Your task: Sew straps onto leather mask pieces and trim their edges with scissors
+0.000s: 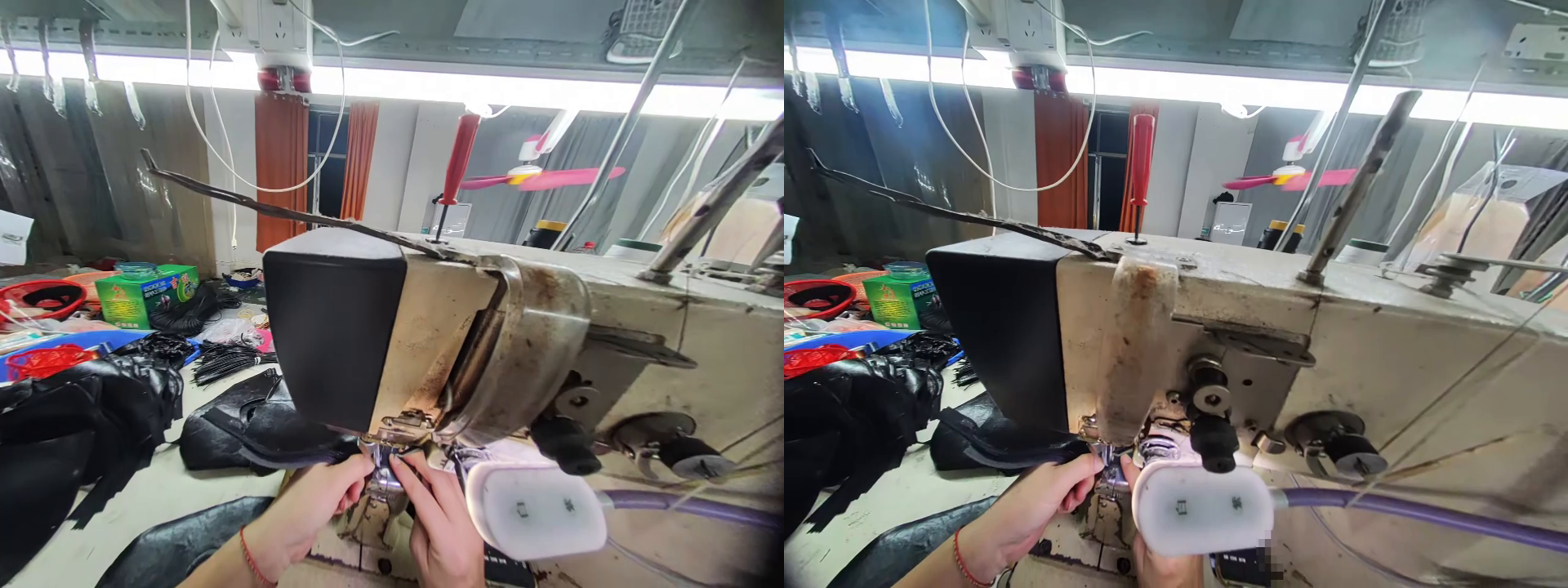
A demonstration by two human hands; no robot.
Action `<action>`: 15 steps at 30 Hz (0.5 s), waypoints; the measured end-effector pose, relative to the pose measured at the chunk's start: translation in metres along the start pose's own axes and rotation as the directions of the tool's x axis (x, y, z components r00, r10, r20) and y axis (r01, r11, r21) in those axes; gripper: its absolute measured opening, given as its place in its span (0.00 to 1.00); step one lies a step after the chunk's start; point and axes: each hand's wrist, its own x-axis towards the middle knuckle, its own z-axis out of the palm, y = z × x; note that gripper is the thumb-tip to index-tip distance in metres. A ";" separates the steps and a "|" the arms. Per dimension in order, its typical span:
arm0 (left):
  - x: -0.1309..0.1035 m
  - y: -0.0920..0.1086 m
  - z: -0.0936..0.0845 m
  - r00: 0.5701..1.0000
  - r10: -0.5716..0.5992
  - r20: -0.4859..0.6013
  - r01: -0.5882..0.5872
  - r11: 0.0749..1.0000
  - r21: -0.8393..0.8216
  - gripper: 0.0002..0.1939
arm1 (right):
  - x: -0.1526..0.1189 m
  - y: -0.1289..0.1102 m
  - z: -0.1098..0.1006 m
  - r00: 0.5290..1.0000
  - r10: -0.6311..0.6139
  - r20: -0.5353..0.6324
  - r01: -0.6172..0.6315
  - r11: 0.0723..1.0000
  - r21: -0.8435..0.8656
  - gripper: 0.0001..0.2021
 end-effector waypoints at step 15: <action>0.000 -0.013 0.008 0.993 0.052 -0.105 -0.063 0.993 -0.100 0.20 | 0.004 -0.003 0.007 0.997 0.010 -0.072 -0.013 0.999 -0.044 0.22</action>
